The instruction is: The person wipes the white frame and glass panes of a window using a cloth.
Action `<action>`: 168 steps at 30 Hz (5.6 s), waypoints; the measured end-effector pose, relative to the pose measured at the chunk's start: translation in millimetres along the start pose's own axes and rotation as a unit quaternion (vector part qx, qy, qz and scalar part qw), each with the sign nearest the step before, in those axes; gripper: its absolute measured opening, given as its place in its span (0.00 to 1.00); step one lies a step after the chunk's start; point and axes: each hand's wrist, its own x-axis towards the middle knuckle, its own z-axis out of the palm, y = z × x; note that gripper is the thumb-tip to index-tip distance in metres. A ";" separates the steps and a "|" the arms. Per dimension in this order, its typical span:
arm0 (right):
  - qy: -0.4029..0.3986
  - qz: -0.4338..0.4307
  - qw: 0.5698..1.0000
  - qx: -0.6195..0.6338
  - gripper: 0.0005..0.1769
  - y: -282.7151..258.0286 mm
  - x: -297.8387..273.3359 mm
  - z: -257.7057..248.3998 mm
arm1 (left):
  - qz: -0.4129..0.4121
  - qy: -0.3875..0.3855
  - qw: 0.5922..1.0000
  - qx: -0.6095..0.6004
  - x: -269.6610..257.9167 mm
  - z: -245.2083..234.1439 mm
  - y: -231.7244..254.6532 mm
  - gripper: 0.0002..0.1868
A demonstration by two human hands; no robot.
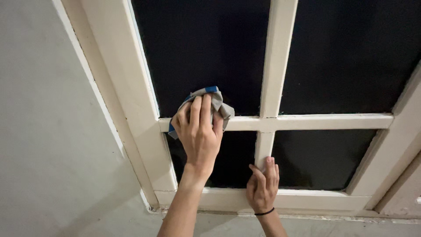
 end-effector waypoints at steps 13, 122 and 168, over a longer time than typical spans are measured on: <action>-0.002 0.008 1.000 -0.005 0.17 -2.5 -0.5 -0.1 | 0.038 -0.029 0.999 -0.011 -14.8 -7.0 -7.6 0.17; -0.005 -0.036 0.999 -0.022 0.14 7.3 -10.7 6.2 | -0.135 -0.215 0.965 0.060 -329.1 -56.0 -109.7 0.28; -0.028 -0.001 0.996 -0.090 0.38 -4.0 -11.1 8.8 | -0.028 -0.116 0.992 -0.034 -160.1 -36.7 -160.5 0.30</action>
